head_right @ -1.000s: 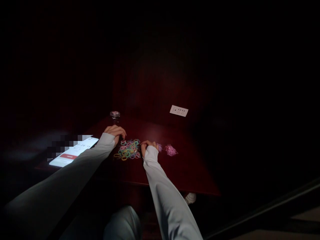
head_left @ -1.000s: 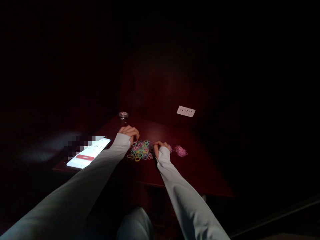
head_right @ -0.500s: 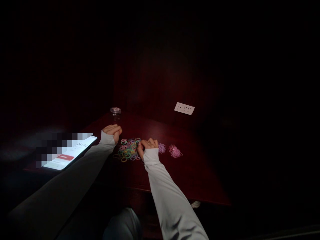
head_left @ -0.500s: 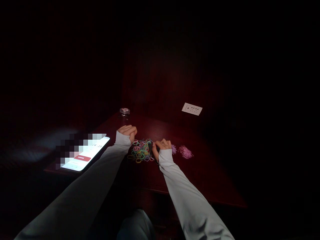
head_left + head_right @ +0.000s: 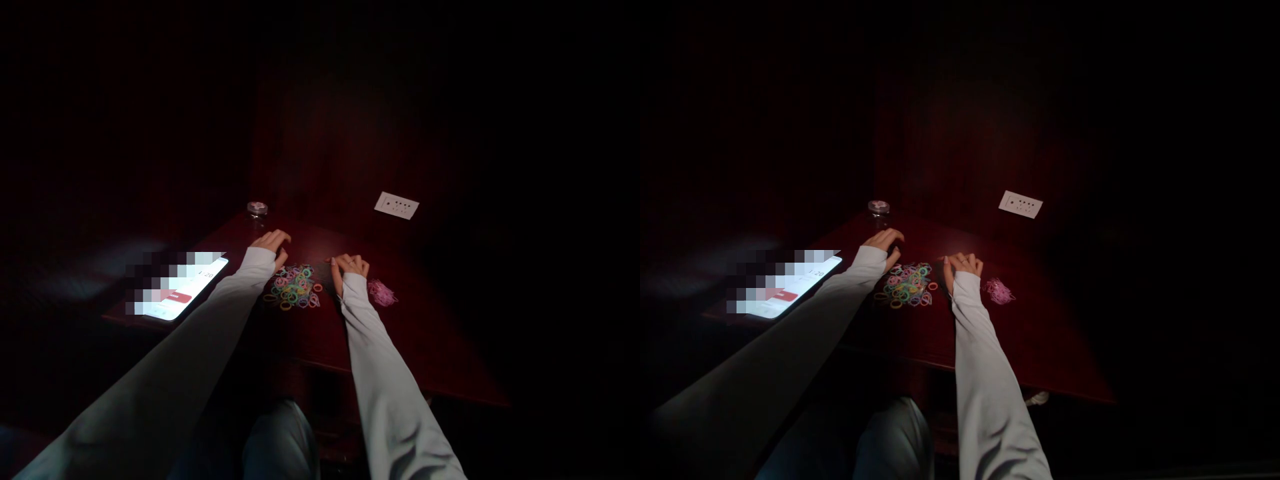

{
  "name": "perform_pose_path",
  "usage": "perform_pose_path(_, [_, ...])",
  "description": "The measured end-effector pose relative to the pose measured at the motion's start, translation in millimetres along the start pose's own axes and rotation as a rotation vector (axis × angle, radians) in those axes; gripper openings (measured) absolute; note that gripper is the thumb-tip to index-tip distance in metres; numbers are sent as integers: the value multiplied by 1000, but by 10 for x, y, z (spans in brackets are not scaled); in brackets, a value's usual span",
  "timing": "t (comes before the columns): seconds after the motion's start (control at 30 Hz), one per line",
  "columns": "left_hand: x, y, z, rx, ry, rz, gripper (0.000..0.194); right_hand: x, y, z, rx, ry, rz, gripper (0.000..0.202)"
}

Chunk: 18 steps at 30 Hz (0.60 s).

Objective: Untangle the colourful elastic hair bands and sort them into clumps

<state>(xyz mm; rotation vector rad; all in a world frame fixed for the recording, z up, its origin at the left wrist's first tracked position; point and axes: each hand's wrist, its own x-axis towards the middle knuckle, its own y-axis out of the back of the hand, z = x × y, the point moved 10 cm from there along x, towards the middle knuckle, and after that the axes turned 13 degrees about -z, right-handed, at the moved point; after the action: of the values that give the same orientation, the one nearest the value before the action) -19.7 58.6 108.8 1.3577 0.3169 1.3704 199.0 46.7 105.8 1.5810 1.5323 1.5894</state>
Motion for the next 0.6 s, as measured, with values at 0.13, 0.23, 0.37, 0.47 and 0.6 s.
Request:
perform_pose_path(0.13, [6, -143, -67, 40, 56, -109, 13, -26, 71, 178, 24, -133, 78, 41])
perform_pose_path(0.23, [-11, -321, -105, 69, 59, -239, 7, -52, 82, 245, 32, -174, 81, 41])
perform_pose_path(0.37, [-61, -378, -204, 62, 91, -259, 13, -79, 55, 159, -5, -114, 23, 38])
perform_pose_path(0.47, [-73, -361, -288, 73, 137, -230, 25, -64, -12, 14, 12, -23, 6, 40])
perform_pose_path(0.6, [-41, -404, -365, 81, 214, -248, 24, 67, -273, -210, 80, 33, -37, 44])
